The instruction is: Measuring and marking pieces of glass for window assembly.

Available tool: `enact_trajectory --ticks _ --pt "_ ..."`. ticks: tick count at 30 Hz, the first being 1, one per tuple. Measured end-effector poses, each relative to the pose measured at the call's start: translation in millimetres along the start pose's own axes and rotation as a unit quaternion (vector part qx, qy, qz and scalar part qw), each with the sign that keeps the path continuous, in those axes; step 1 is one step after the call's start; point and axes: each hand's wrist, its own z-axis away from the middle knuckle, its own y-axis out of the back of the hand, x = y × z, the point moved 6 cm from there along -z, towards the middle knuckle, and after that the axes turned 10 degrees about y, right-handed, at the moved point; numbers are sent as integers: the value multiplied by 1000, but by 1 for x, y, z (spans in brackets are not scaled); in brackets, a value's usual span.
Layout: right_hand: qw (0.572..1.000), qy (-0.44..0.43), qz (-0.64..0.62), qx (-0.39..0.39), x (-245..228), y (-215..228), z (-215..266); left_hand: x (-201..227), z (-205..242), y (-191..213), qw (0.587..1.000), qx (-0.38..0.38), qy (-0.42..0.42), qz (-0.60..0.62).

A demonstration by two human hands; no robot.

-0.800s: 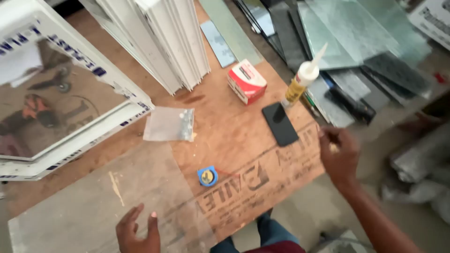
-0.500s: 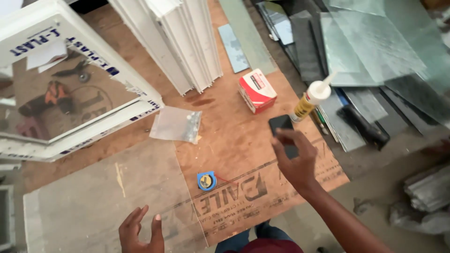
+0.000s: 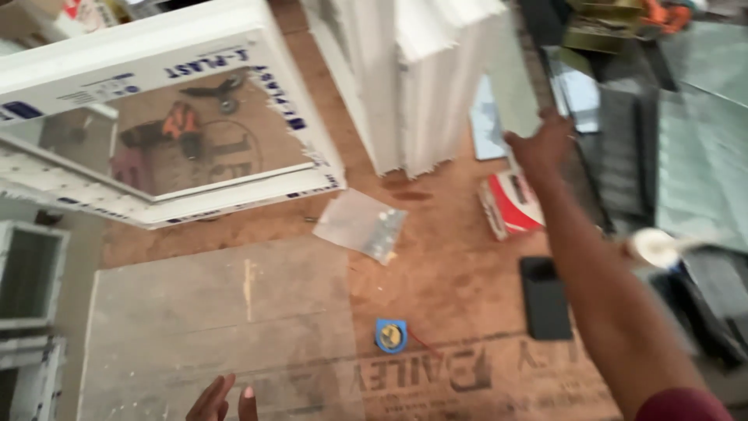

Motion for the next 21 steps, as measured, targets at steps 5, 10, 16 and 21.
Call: enact_trajectory --ticks 5,10,16,21 --pt "964 -75 81 -241 30 -28 -11 -124 -17 -35 998 -16 42 43" --pt "949 -53 104 -292 65 -51 -7 -159 -41 -60 988 -91 121 24" --pt "943 -86 105 -305 38 -26 -12 -44 -40 -38 979 -126 152 45" --pt "942 -118 130 -286 8 7 -24 14 -25 -17 984 -40 93 143"
